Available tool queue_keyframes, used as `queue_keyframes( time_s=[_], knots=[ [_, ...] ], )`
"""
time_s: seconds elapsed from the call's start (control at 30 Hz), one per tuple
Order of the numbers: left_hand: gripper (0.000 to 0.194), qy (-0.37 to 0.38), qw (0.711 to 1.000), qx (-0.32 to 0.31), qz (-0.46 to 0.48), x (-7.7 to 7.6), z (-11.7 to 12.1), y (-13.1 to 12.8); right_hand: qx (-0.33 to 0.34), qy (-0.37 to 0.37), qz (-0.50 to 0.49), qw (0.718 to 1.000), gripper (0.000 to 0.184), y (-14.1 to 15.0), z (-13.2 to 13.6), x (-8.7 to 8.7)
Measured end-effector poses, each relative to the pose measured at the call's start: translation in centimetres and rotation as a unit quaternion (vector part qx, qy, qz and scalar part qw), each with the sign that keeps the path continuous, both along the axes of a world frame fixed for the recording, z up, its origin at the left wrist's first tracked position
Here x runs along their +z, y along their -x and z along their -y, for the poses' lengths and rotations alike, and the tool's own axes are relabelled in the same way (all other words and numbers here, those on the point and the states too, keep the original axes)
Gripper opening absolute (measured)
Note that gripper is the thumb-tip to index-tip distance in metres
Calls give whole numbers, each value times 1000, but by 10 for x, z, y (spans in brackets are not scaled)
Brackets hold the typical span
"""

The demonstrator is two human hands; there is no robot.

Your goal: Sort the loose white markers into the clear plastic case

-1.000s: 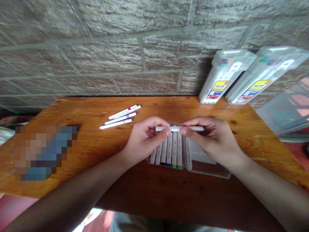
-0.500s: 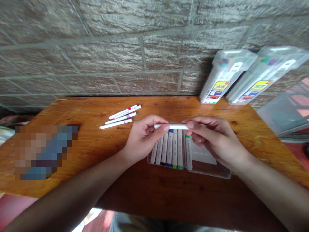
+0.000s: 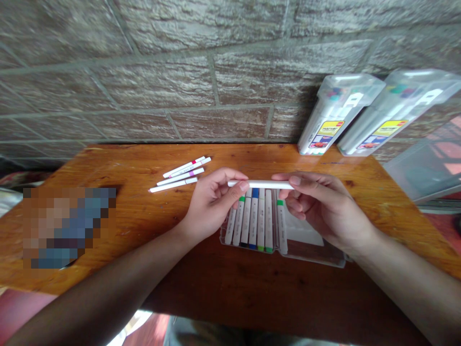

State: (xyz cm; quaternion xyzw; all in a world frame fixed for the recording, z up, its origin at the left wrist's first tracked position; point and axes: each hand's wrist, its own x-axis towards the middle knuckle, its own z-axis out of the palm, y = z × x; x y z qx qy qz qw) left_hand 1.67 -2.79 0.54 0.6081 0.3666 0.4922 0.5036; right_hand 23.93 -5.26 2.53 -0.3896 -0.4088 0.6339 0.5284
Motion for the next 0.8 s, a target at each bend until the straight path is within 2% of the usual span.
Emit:
queue_keyframes(
  time_s=[0.8],
  knots=[
    [30, 16, 1000, 8, 2, 2, -1, 0, -13, 16, -14, 1000, 21, -1, -1, 4]
  ],
)
